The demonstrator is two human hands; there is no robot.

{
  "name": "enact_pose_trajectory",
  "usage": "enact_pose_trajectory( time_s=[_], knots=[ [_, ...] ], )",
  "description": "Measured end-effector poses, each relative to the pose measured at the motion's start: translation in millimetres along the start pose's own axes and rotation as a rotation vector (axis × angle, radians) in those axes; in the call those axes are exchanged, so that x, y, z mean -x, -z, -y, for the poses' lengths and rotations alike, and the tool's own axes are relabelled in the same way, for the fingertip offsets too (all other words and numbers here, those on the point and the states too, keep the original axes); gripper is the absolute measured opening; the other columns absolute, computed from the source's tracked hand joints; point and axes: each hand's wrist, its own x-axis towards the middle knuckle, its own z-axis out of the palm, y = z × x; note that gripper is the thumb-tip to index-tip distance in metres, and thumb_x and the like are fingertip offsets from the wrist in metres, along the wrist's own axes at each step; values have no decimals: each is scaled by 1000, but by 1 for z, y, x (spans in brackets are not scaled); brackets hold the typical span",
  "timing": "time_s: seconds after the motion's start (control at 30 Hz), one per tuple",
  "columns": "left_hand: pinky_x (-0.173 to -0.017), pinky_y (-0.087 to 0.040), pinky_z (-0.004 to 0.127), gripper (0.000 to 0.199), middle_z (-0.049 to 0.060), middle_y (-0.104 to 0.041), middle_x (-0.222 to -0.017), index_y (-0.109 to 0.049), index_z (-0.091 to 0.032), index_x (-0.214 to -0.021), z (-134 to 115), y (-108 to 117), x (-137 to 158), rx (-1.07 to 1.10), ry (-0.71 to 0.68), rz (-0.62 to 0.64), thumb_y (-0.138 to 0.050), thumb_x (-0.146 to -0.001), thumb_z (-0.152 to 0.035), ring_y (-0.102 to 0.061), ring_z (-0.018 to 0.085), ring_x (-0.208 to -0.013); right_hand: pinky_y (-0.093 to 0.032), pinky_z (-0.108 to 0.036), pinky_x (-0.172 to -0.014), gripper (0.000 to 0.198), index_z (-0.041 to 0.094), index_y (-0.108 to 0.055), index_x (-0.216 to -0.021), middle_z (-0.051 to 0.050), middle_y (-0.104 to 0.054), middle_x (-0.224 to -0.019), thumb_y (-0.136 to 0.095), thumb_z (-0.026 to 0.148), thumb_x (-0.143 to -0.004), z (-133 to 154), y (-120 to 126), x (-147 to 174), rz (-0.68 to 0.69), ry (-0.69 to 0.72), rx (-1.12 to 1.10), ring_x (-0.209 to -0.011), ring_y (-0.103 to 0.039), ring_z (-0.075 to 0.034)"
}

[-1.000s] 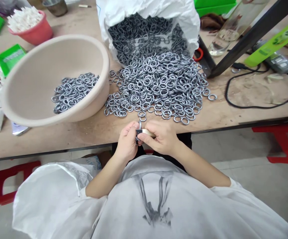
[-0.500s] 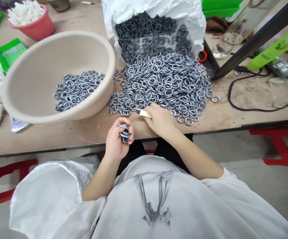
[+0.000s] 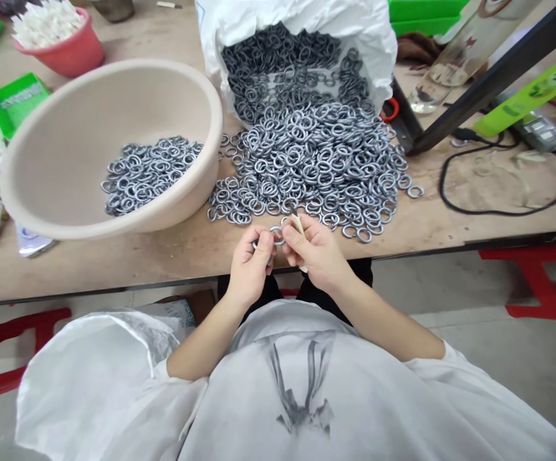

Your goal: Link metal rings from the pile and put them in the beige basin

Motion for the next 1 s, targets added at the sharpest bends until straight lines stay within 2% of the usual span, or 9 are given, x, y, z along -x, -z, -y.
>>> enact_pose_trajectory(
  time_s=[0.1,0.2,0.33,0.47,0.63,0.73,0.87,0.93,1.0],
  knots=[
    [-39,-32,15,40,-4,-49,-61,-53,-18,-74,-1,-2,2,16,-13,15,-70,-83,-54,-39,5,-47,-42,-20,-50,37,23,-54,-93,5,-58,-74,-70,54,-83,-2,1,4,4,89,29,-57,-53,-8],
    [-38,-31,15,42,-4,-45,-58,-51,-18,-71,-6,-7,6,83,73,101,-71,-82,-53,-37,5,-46,-47,-23,-57,35,23,-58,-97,3,-61,-76,-62,57,-88,-1,5,3,33,144,109,-65,-59,-11],
    [-37,-30,14,42,-4,-45,-59,-48,-17,-70,-7,-12,10,193,159,195,-71,-83,-50,-37,5,-45,-46,-26,-59,44,22,-58,-86,1,-61,-71,-49,65,-92,5,15,4,15,213,281,-63,-58,-13],
    [-37,-31,13,39,-5,-44,-58,-49,-17,-72,-6,-13,8,239,145,170,-73,-82,-47,-37,5,-44,-41,-27,-62,46,20,-58,-78,-2,-62,-70,-45,60,-97,10,22,14,63,353,567,-64,-56,-14],
    [-36,-32,13,43,-7,-43,-55,-48,-18,-73,-6,-15,7,218,161,138,-77,-77,-50,-35,4,-42,-30,-26,-57,46,19,-50,-65,2,-49,-59,-47,51,-98,13,23,23,67,481,816,-56,-43,-11],
    [-36,-31,14,42,-6,-43,-54,-49,-18,-72,-6,-16,13,204,157,218,-74,-79,-50,-35,5,-42,-28,-26,-58,49,20,-48,-64,3,-46,-59,-43,53,-99,13,27,19,75,460,838,-56,-42,-10],
    [-37,-32,16,42,-3,-45,-55,-51,-16,-67,-10,-13,22,150,141,400,-69,-84,-50,-38,5,-42,-26,-26,-58,50,20,-49,-64,4,-45,-57,-40,55,-99,9,38,6,-49,325,947,-56,-41,-11],
    [-36,-32,16,41,-3,-45,-56,-50,-17,-66,-14,-10,21,177,111,368,-69,-84,-48,-38,5,-42,-27,-26,-59,47,19,-56,-71,2,-53,-63,-42,55,-99,6,39,-2,-80,284,1038,-61,-48,-13],
    [-35,-32,15,39,-4,-43,-56,-49,-17,-66,-20,-4,18,216,88,278,-70,-83,-45,-37,5,-42,-30,-27,-62,38,20,-64,-87,-2,-66,-82,-49,53,-97,5,35,-8,-88,268,1159,-74,-58,-16]
  ],
)
